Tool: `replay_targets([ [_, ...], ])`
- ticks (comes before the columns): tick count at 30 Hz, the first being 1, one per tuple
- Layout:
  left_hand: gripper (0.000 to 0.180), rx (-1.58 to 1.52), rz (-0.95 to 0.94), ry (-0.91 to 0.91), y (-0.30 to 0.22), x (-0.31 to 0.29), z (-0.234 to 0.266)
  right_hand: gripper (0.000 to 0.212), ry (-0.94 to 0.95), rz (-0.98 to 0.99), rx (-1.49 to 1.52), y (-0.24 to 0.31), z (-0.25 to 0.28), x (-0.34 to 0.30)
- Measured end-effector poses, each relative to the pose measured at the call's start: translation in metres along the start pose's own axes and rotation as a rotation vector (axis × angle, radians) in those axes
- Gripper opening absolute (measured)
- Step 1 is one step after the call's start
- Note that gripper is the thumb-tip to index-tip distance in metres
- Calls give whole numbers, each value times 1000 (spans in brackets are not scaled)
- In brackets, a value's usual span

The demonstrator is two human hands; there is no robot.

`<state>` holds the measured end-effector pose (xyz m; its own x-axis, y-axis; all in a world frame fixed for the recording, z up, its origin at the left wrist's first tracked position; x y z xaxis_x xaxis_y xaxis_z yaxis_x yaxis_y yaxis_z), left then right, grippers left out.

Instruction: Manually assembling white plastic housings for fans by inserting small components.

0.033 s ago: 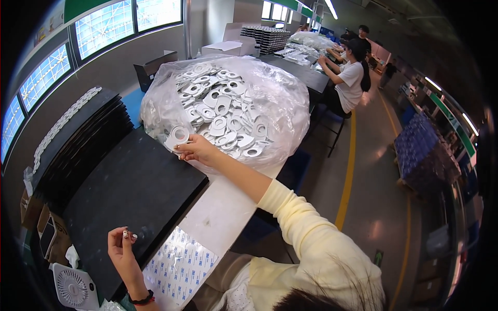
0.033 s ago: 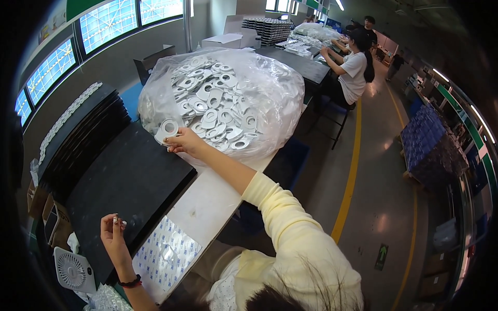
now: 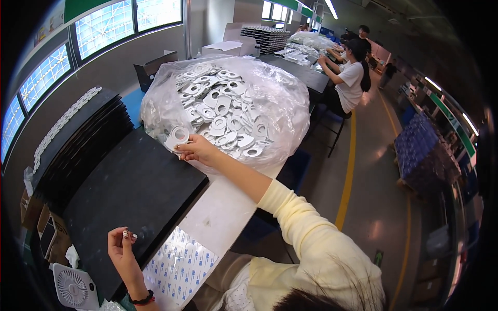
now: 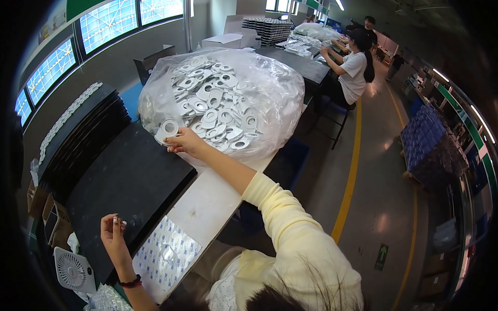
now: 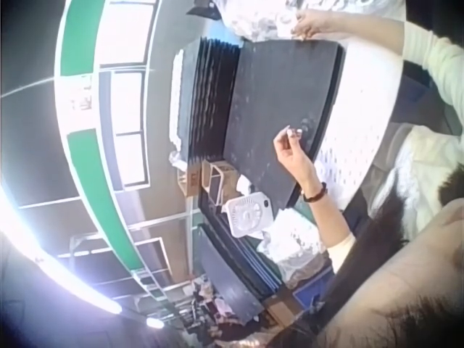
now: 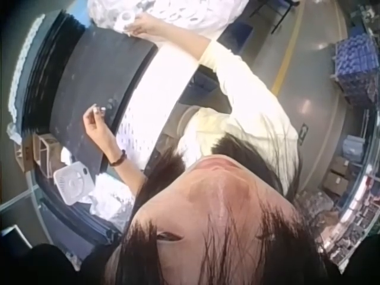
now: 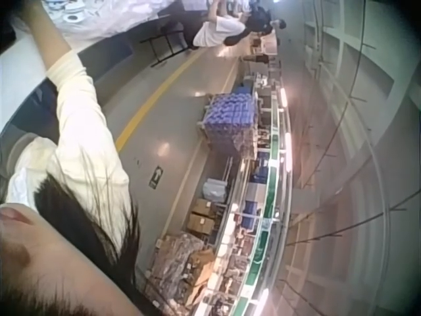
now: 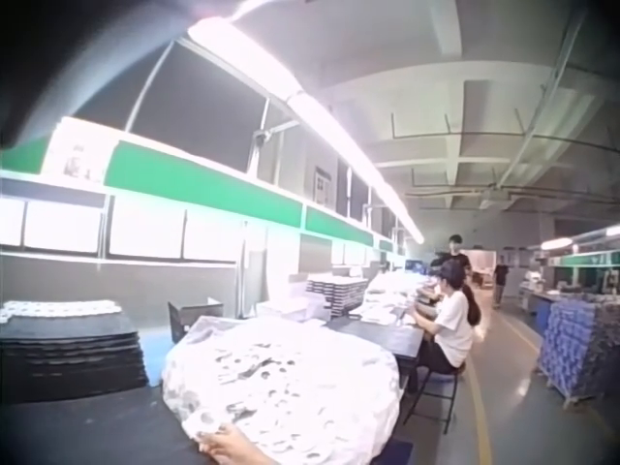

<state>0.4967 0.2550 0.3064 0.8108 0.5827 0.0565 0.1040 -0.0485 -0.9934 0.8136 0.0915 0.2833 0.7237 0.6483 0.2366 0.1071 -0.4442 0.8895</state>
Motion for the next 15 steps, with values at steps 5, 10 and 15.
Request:
replay_targets([
  [5,8,-2,4,-2,-1,-1,0,27,0,-3,5,-1,0,0],
  [10,5,-8,6,-21,-5,-2,-2,27,-7,-8,-10,-1,1,1],
  [15,6,-10,5,-16,-4,-2,0,29,-2,-12,-6,0,-1,0],
])
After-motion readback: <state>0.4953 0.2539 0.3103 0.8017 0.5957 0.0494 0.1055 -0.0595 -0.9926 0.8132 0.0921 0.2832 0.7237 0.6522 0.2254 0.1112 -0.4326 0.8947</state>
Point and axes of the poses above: each hand's wrist, its own x-axis towards the middle knuckle, its own z-axis out of the back of the hand, y = z × x, the point moved 3 cm from there along x, towards the middle knuckle, and after that the axes turned 13 degrees about z, right-handed, at the moved point
